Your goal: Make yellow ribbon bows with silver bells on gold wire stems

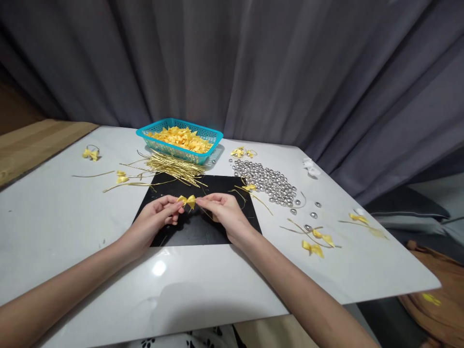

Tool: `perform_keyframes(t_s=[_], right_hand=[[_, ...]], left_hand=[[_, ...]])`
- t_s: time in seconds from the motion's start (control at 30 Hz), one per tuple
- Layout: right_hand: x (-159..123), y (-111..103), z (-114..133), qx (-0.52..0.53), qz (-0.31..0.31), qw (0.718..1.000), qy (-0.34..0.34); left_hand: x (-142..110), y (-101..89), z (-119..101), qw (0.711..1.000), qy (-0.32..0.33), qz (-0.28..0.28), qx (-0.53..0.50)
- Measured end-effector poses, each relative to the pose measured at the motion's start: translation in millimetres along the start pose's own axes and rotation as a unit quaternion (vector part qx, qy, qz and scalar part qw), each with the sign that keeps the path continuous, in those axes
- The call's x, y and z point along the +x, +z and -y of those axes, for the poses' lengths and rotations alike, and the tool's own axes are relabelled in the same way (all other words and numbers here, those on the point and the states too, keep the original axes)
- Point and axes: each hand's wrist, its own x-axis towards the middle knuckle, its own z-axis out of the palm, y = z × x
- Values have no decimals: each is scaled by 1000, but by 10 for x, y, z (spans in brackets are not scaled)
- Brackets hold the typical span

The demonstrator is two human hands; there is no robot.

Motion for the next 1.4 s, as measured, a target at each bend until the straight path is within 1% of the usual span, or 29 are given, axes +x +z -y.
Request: perform_keyframes(t_s=[0.17, 0.33, 0.43, 0.53, 0.63, 0.77, 0.87, 0.97, 1.13, 1.23, 1.33, 1.4], right_hand=[[14, -44, 14, 4, 27, 1000, 0], [-14, -143, 117, 26, 57, 998, -15], [-42, -230, 233, 79, 49, 995, -18], [-78, -279, 342, 127, 20, 989, -74], [-109, -288, 417, 139, -2, 982, -131], [-111, -345, 474, 128, -5, 977, -170], [-95, -450, 506, 116, -36, 967, -226], [-89, -540, 531, 100, -61, 953, -280], [-90, -593, 558, 86, -54, 943, -317], [-73, -591, 543, 69, -68, 936, -339], [-60, -514, 469, 6, -86, 932, -351], [-67, -407, 392, -52, -61, 942, -326]], left_hand=[[-6, -4, -2, 1000, -5, 23, 5], [2, -6, 5, 1000, -1, -3, -6], [0, 1, 2, 1000, -5, -9, -6], [-7, 13, 1, 1000, -4, -6, 0], [-10, 22, 5, 1000, 4, 6, 15], [-8, 29, -3, 999, 7, 4, 34], [-12, 36, -15, 999, 9, 0, 49], [-18, 47, -21, 998, 11, 9, 66], [-25, 66, -29, 996, 11, 15, 85], [-37, 69, -36, 995, 12, 33, 92], [-53, 58, -39, 995, 30, 40, 89], [-60, 47, -38, 996, 34, 36, 74]])
